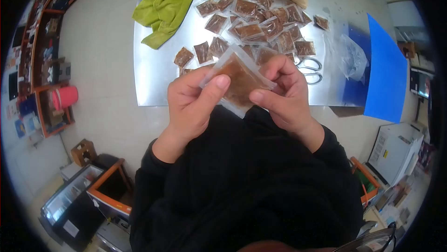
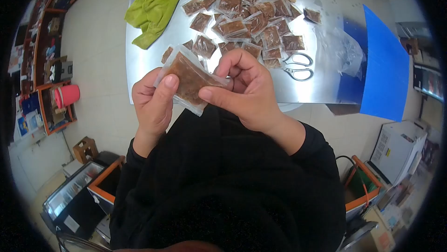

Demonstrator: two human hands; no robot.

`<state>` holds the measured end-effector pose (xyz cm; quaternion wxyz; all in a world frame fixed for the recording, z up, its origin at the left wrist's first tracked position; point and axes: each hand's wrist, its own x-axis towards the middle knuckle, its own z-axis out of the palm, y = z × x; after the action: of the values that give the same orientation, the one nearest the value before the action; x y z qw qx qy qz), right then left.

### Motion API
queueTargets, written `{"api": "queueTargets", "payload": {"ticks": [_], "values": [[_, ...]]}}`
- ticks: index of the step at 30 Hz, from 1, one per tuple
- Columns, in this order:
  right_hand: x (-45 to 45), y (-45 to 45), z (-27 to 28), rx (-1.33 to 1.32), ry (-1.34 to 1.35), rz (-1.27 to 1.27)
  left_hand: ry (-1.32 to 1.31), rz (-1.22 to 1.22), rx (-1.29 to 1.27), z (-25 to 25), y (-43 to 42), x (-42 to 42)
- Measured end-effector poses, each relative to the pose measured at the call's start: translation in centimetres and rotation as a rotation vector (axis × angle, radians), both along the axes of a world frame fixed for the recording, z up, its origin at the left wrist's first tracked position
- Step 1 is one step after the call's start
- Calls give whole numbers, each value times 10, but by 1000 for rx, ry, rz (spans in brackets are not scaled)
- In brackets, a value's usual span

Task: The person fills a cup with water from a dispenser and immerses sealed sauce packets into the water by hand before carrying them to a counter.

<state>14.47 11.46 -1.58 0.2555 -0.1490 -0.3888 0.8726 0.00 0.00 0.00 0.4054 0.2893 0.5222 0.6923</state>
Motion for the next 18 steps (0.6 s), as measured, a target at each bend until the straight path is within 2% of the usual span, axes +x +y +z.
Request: {"api": "queueTargets", "payload": {"ticks": [8,18], "values": [[23,17,-8,-71,57,54,-74,64,-58,13,14,33],[39,23,-15,-305,114,158,-121,99,-143,12,19,51]]}}
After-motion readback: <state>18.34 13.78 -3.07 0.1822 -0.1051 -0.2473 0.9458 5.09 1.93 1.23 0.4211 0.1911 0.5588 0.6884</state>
